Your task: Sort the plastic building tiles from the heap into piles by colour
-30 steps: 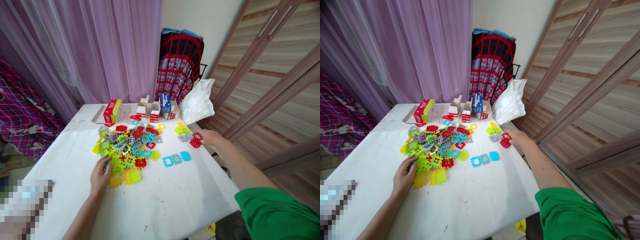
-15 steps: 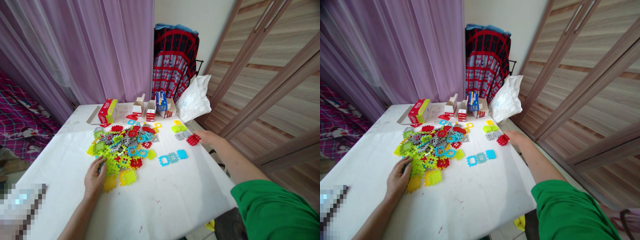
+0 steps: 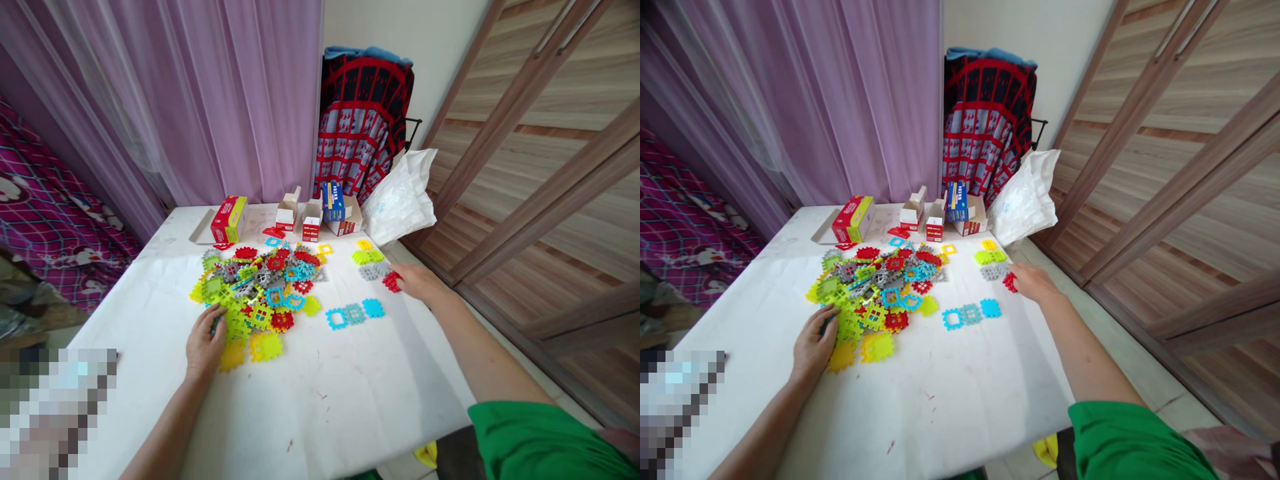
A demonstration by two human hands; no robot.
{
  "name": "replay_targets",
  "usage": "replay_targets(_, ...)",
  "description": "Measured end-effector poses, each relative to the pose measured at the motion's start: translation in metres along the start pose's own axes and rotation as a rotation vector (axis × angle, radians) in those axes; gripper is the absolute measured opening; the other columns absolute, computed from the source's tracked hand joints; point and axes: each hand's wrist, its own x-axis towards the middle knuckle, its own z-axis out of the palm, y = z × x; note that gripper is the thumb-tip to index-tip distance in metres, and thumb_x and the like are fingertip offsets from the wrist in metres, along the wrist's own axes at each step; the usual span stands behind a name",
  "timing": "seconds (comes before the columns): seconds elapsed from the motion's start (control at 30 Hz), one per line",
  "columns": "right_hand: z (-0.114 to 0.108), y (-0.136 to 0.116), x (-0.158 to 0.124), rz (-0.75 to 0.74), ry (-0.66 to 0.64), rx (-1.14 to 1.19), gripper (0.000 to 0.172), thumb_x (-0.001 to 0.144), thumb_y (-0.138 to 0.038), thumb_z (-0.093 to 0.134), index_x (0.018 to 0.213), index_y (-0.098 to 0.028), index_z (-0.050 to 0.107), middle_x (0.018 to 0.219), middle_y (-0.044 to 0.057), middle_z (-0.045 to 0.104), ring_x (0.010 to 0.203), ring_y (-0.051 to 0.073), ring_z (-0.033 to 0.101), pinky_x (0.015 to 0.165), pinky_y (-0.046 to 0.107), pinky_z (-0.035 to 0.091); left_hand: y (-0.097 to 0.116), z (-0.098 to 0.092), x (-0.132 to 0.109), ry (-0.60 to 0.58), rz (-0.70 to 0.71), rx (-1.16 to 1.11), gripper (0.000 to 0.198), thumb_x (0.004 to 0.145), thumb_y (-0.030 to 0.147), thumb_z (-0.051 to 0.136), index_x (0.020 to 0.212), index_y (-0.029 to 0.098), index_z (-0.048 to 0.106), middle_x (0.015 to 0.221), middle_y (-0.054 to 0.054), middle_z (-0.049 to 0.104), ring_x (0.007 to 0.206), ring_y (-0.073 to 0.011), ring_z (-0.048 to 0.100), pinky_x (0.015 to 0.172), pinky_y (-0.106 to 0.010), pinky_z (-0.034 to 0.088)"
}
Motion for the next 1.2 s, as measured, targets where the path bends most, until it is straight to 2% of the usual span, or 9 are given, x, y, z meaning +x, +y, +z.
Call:
replay_targets(0.13, 0.014, -0.078, -0.01, -0.181, -0.002, 0.115, 0.038, 0.087, -0.02, 0.048, 0.121, -0.02, 0.063, 0.124, 0.008, 0.064, 0.108, 0.02, 0.061, 0.092, 0.031, 0.045, 0.0, -0.001, 0.0, -0.001, 0.024, -0.005, 0.032, 0.085, 0.04, 0.045, 0.097, 0.022, 0.069, 0.12, -0.007, 0.067, 0.112, -0.0232, 0.062, 0.102, -0.039, 0.048)
replay_targets(0.27, 0.031, -0.158, -0.021, -0.324, -0.066, 0.214, 0.034, 0.086, -0.033, 0.057, 0.117, -0.021, 0.064, 0.123, 0.006, 0.064, 0.112, 0.02, 0.057, 0.096, 0.029, 0.041, 0.001, -0.001, 0.0, 0.005, 0.046, 0.001, 0.031, 0.085, 0.038, 0.045, 0.096, 0.021, 0.069, 0.119, -0.008, 0.068, 0.112, -0.0231, 0.063, 0.101, -0.039, 0.048)
replay_targets(0.4, 0.038, -0.2, -0.031, -0.328, -0.126, 0.131, 0.043, 0.081, -0.046, 0.063, 0.116, -0.022, 0.064, 0.122, 0.009, 0.062, 0.112, 0.024, 0.056, 0.094, 0.033, 0.04, 0.002, -0.001, 0.0, 0.013, 0.055, -0.004, 0.031, 0.085, 0.038, 0.045, 0.095, 0.021, 0.069, 0.118, -0.009, 0.068, 0.111, -0.0234, 0.063, 0.101, -0.04, 0.048)
replay_targets(0.53, 0.039, -0.207, -0.032, -0.281, -0.164, 0.055, 0.032, 0.086, -0.039, 0.056, 0.112, -0.022, 0.065, 0.117, 0.009, 0.064, 0.112, 0.022, 0.055, 0.093, 0.03, 0.038, 0.003, 0.0, 0.0, 0.018, 0.055, -0.013, 0.031, 0.085, 0.038, 0.045, 0.095, 0.021, 0.069, 0.117, -0.009, 0.068, 0.111, -0.0235, 0.063, 0.101, -0.04, 0.048)
replay_targets(0.7, 0.036, -0.194, -0.026, -0.26, -0.2, 0.104, 0.028, 0.091, -0.034, 0.046, 0.108, -0.023, 0.067, 0.112, 0.006, 0.07, 0.105, 0.02, 0.061, 0.086, 0.027, 0.042, 0.004, -0.001, -0.001, 0.017, 0.046, -0.023, 0.03, 0.084, 0.037, 0.046, 0.095, 0.022, 0.069, 0.118, -0.007, 0.069, 0.111, -0.0224, 0.063, 0.101, -0.038, 0.049)
replay_targets(0.83, 0.039, -0.177, -0.02, 0.009, -0.086, 0.22, 0.041, 0.093, -0.031, 0.041, 0.132, -0.027, 0.053, 0.108, 0.003, 0.073, 0.097, 0.02, 0.066, 0.078, 0.027, 0.046, 0.004, -0.001, -0.001, 0.015, 0.038, -0.027, 0.029, 0.084, 0.036, 0.046, 0.095, 0.022, 0.069, 0.119, -0.007, 0.068, 0.112, -0.0224, 0.063, 0.101, -0.038, 0.048)
replay_targets(0.93, 0.043, -0.167, -0.016, 0.132, -0.015, 0.238, 0.039, 0.094, -0.029, 0.038, 0.128, -0.026, 0.057, 0.108, 0.004, 0.073, 0.096, 0.02, 0.066, 0.079, 0.029, 0.047, 0.003, -0.001, -0.001, 0.007, 0.041, -0.032, 0.029, 0.084, 0.035, 0.046, 0.096, 0.022, 0.069, 0.119, -0.007, 0.068, 0.112, -0.0223, 0.063, 0.101, -0.038, 0.048)
replay_targets(1.07, 0.049, -0.165, -0.016, 0.054, -0.006, 0.245, 0.033, 0.09, -0.028, 0.046, 0.119, -0.025, 0.063, 0.119, 0.006, 0.068, 0.106, 0.02, 0.062, 0.087, 0.029, 0.046, 0.003, -0.001, -0.001, -0.001, 0.036, -0.035, 0.03, 0.085, 0.035, 0.045, 0.097, 0.021, 0.069, 0.12, -0.007, 0.067, 0.113, -0.0226, 0.062, 0.102, -0.039, 0.047)
replay_targets(1.2, 0.05, -0.173, -0.017, -0.034, -0.061, 0.165, 0.041, 0.082, -0.029, 0.059, 0.123, -0.027, 0.06, 0.129, 0.006, 0.062, 0.116, 0.024, 0.056, 0.094, 0.034, 0.043, 0.002, -0.001, -0.001, -0.003, 0.028, -0.045, 0.031, 0.085, 0.037, 0.045, 0.097, 0.02, 0.069, 0.12, -0.008, 0.067, 0.113, -0.0233, 0.062, 0.103, -0.04, 0.046)
